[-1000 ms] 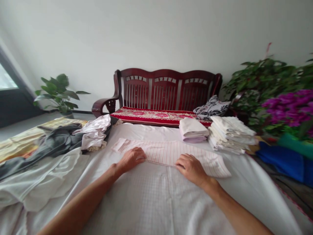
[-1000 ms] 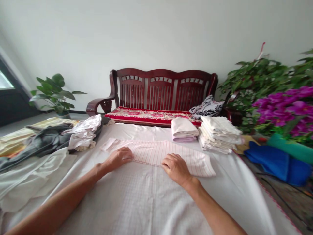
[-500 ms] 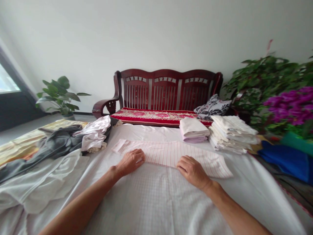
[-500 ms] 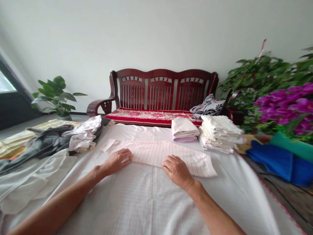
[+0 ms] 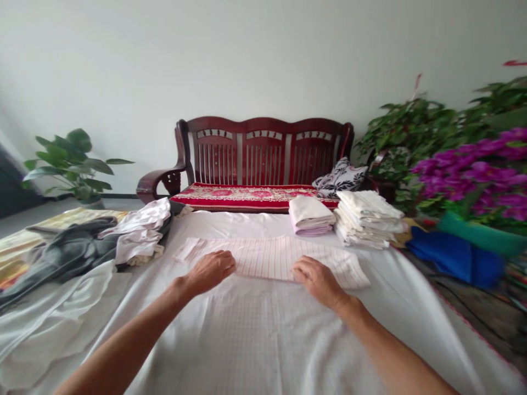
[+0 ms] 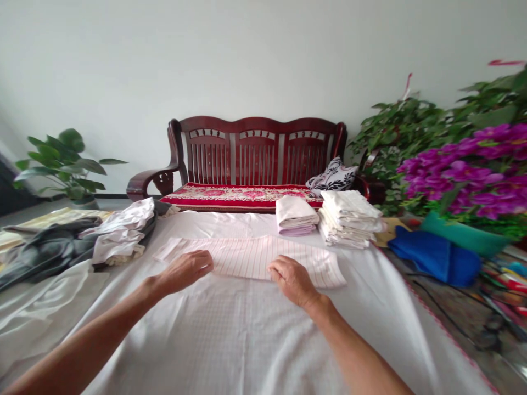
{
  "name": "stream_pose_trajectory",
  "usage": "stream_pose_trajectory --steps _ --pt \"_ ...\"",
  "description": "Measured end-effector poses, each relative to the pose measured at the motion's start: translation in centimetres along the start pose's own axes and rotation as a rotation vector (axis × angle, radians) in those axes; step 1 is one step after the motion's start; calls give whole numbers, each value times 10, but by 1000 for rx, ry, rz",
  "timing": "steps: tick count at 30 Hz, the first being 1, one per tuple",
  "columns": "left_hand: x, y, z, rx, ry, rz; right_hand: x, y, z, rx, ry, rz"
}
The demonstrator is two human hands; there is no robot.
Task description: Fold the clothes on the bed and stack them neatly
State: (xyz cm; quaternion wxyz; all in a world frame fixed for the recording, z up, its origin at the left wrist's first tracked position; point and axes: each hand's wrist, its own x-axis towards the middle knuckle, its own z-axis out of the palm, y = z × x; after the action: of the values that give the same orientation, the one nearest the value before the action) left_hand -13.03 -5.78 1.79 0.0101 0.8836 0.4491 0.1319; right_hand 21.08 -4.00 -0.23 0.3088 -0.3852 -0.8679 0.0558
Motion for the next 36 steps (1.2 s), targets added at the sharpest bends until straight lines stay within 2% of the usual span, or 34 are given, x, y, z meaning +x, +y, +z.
stream_pose_trajectory --steps 2,4,6,9,13,16,20,25,29,36 --pt "13 8 4 -38 48 -2 1 11 -12 -6 75 128" --pt "27 16 13 -92 88 34 -1 25 -23 -112 85 186" --pt "38 22 25 -99 60 60 -8 39 -30 -279 23 206" --pt "45 25 43 -38 -67 23 -27 59 -30 -495 -115 244" --pt "42 18 57 51 -91 -48 -47 79 -32 -570 -211 273" --pt "41 14 61 93 -87 -70 -46 82 -45 -544 -163 352" --pt "42 12 66 123 -68 -78 -34 74 -67 -603 -68 658" --pt "41 12 69 142 -31 -78 -22 70 -77 -609 -139 850" --pt "41 10 69 140 -26 -71 -18 83 -73 -522 -170 885" --pt "42 10 69 92 -19 -59 -22 102 -73 -484 -73 783"
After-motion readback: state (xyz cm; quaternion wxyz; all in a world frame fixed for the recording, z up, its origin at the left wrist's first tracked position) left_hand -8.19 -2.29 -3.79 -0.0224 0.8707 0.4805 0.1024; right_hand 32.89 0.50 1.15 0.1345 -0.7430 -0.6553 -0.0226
